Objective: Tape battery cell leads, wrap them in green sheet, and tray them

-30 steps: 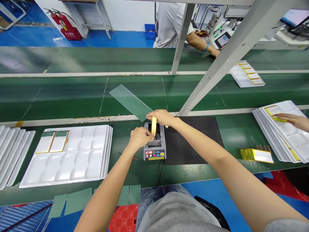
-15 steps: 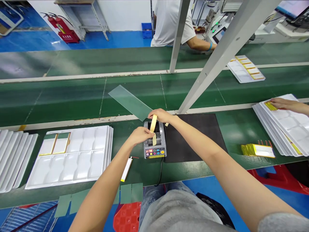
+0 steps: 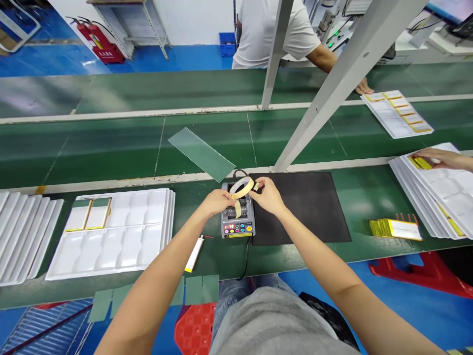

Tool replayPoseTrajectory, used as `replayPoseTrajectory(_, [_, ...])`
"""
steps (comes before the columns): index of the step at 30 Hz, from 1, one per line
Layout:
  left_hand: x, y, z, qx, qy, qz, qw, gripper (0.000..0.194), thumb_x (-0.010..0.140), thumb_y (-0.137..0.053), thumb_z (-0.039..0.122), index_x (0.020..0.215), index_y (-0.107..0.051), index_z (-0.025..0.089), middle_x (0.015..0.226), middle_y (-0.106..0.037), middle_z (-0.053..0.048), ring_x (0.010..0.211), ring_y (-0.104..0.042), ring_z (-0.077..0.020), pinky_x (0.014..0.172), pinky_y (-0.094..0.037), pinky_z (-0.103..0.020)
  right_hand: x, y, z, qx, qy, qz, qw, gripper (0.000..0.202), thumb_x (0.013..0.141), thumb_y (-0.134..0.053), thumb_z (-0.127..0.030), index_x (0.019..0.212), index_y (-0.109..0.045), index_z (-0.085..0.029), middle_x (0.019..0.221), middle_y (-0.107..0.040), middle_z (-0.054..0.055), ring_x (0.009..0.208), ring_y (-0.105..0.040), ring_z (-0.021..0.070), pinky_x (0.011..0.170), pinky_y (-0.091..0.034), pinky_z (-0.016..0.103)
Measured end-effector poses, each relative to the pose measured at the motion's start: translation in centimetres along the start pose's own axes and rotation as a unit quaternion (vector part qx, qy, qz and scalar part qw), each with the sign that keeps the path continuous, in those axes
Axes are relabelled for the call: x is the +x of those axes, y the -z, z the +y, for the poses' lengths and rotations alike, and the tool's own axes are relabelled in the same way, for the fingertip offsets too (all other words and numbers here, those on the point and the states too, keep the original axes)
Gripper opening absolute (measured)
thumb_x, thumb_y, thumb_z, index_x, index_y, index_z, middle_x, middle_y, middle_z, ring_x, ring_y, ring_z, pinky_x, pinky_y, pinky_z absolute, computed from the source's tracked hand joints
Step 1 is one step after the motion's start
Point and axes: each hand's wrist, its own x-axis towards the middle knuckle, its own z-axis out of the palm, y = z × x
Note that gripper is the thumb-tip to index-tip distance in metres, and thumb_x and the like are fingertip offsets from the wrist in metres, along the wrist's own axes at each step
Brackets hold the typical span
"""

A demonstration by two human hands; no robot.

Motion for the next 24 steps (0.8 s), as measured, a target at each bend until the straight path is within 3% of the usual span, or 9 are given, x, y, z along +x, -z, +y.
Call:
replayPoseTrajectory(4, [0.1,-0.1,-0.1,0.008,0.003,0.001,1.0,0.017,0.08,-0.065,0.03,0.077,-0.063,0.013,0.077,-0.067,-0.001,0.073,-0.063,-0.0142,0.072,-0.051,-0.033,-1.1,-1.1,-0.6,0.015,0.028,-0.043,0.999,0.029,0.084,-0.055,-0.043,0.076,-0.07,-0.02,0.08,-0.063,0.007,0.081,-0.06,0.023,0.069,-0.046,0.035])
replayPoseTrajectory(7, [0.0,-0.2,0.1,0.014,-0.005,-0.004,1.0,0.017,0.083,-0.063,0.029,0.078,-0.063,0.013,0.079,-0.067,-0.001,0.075,-0.064,-0.0145,0.073,-0.051,-0.033,-1.2,-1.8,-1.3,0.03,0.085,-0.08,0.993,0.011,0.078,-0.067,-0.031,0.08,-0.074,-0.023,0.089,-0.067,0.006,0.094,-0.058,0.0234,0.078,-0.044,0.035])
replayPoseTrajectory(9, [0.0,-0.3,0.2,0.018,-0.013,-0.008,1.0,0.018,0.084,-0.062,0.03,0.08,-0.063,0.013,0.081,-0.067,-0.001,0.076,-0.064,-0.0144,0.073,-0.052,-0.033,-1.0,-2.0,-1.7,0.032,0.113,-0.103,0.988,0.005,0.074,-0.071,-0.026,0.076,-0.074,-0.024,0.084,-0.069,0.003,0.091,-0.059,0.0222,0.08,-0.043,0.034])
replayPoseTrajectory(13, [-0.2,-0.3,0.5,0.044,-0.021,0.001,0.999,0.019,0.085,-0.059,0.032,0.085,-0.063,0.013,0.084,-0.068,-0.002,0.076,-0.064,-0.0141,0.072,-0.052,-0.033,-0.2,-1.9,-1.8,0.021,0.118,-0.127,0.985,0.005,0.072,-0.072,-0.025,0.068,-0.073,-0.022,0.069,-0.068,0.001,0.078,-0.06,0.0203,0.073,-0.043,0.032])
replayPoseTrajectory(21, [-1.3,0.3,1.1,0.137,-0.052,0.077,0.986,0.018,0.078,-0.06,0.037,0.078,-0.07,0.022,0.088,-0.074,-0.004,0.085,-0.066,-0.0212,0.075,-0.046,-0.029,-0.2,-2.2,-0.7,0.014,0.114,-0.138,0.984,0.008,0.068,-0.074,-0.014,0.071,-0.069,-0.02,0.074,-0.07,0.0,0.075,-0.061,0.0179,0.068,-0.043,0.028])
replayPoseTrajectory(24, [-1.6,0.4,1.1,0.164,-0.083,0.106,0.977,0.021,0.078,-0.056,0.038,0.073,-0.071,0.023,0.081,-0.074,-0.004,0.085,-0.066,-0.0241,0.089,-0.041,-0.034,-0.5,-2.5,-0.5,0.013,0.112,-0.128,0.985,0.012,0.066,-0.075,-0.013,0.072,-0.068,-0.02,0.077,-0.07,0.001,0.082,-0.06,0.0207,0.072,-0.044,0.031])
